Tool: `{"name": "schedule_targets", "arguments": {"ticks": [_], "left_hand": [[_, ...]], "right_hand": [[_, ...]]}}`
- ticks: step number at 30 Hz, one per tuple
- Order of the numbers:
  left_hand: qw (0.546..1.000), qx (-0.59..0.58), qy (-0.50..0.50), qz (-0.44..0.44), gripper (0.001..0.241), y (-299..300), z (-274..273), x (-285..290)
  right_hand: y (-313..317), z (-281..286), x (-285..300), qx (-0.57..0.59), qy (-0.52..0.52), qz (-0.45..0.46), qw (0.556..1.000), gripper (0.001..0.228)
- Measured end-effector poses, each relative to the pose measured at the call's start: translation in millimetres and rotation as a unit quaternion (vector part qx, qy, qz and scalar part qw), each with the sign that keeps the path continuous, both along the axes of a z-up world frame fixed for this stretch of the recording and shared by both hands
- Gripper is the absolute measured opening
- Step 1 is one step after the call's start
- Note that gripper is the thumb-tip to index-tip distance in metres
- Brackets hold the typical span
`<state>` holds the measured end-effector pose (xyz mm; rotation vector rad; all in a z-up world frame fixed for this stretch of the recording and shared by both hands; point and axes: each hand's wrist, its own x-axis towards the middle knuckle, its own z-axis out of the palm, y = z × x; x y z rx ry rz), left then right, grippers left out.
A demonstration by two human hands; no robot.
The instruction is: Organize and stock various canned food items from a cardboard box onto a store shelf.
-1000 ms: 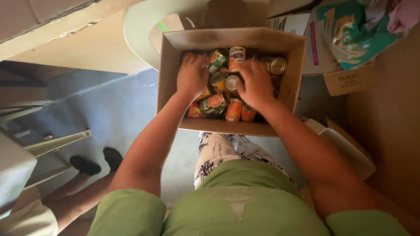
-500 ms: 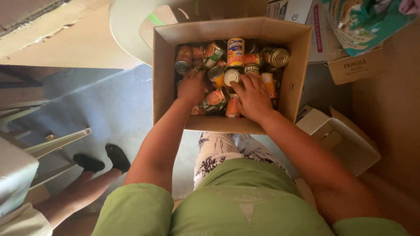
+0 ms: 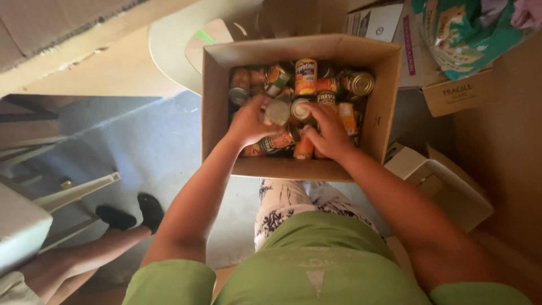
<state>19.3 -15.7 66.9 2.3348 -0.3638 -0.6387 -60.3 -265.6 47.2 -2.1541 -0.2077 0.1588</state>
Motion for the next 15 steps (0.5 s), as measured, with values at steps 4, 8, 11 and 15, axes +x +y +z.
{"name": "schedule_targets", "arguments": {"ticks": [4,8,11,15], "left_hand": [[0.960,-0.201,0.157,0.113,0.074,-31,-17,11],[0.892,-0.310,0.274,0.183,0.063,-73,-105,41],[0.961,-0.167,0.139,0.172,0.061,-109,-91,49],[0.978,0.117,0.015,0.171,0.091,-143,-36,43]], "right_hand": [[9,-1,0,0.282,0.104,-0.054,0.952,0.053],[1,0,1,0.507,0.271,-0.186,0.797,0.054],[-14,-5,-8,0.548,0.369,-0.272,0.700,0.052],[-27,-6,-18,0.579,0.419,-0.298,0.632,0.052]]}}
